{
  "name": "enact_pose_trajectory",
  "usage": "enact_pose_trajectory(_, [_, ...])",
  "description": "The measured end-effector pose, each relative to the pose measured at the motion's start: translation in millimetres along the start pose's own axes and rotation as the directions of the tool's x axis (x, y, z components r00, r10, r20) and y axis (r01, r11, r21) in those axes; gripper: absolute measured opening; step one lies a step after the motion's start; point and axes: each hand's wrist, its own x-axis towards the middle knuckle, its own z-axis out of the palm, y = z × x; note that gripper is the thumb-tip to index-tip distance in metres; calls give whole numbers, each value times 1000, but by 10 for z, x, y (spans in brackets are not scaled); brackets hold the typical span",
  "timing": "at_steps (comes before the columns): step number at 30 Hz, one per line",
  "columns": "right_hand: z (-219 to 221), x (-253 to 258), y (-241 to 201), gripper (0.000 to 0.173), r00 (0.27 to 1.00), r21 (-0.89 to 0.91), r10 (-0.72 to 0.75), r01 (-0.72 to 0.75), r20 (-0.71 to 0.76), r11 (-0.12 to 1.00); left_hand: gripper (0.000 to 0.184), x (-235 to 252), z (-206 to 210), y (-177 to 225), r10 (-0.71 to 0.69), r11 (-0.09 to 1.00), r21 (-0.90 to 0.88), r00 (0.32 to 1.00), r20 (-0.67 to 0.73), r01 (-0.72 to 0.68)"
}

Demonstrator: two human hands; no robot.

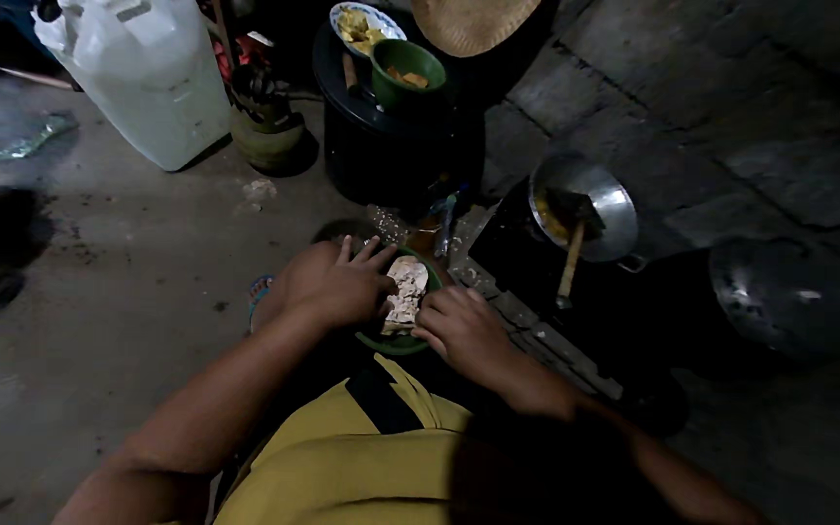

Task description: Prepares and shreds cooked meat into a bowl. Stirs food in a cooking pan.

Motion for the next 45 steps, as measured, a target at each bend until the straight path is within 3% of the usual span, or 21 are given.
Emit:
enact_pose_trajectory(11, [-184, -105, 120, 24, 999, 24, 4, -6, 53, 1000, 30, -77, 37, -59, 8, 996, -88, 994, -106, -18])
enact_pose_trajectory(18, [-112, 165, -42, 25, 962, 27, 52, -61, 268, 998, 29, -28, 25, -45, -9, 992, -123, 997, -71, 0])
enact_pose_trajectory(28, [-97, 450, -174, 32, 960, -136, 4, 35, 279, 990, 24, -6, -12, -69, -46, 982, -189, 993, -113, 24])
enact_pose_trajectory(35, [17, 432, -153, 15, 987, -179, -112, 131, 113, 975, 22, -17, -73, -71, -80, 967, -248, 992, -97, 54])
enact_pose_trajectory(42, [-164, 425, -193, 22, 932, 3, 66, -71, 357, 997, 30, -29, -119, -91, -134, 965, -237, 987, -84, 111])
enact_pose_trajectory(45, [-224, 388, -186, 24, 926, 50, 51, -75, 375, 996, 28, -34, -157, -67, -160, 956, -258, 985, -59, 140])
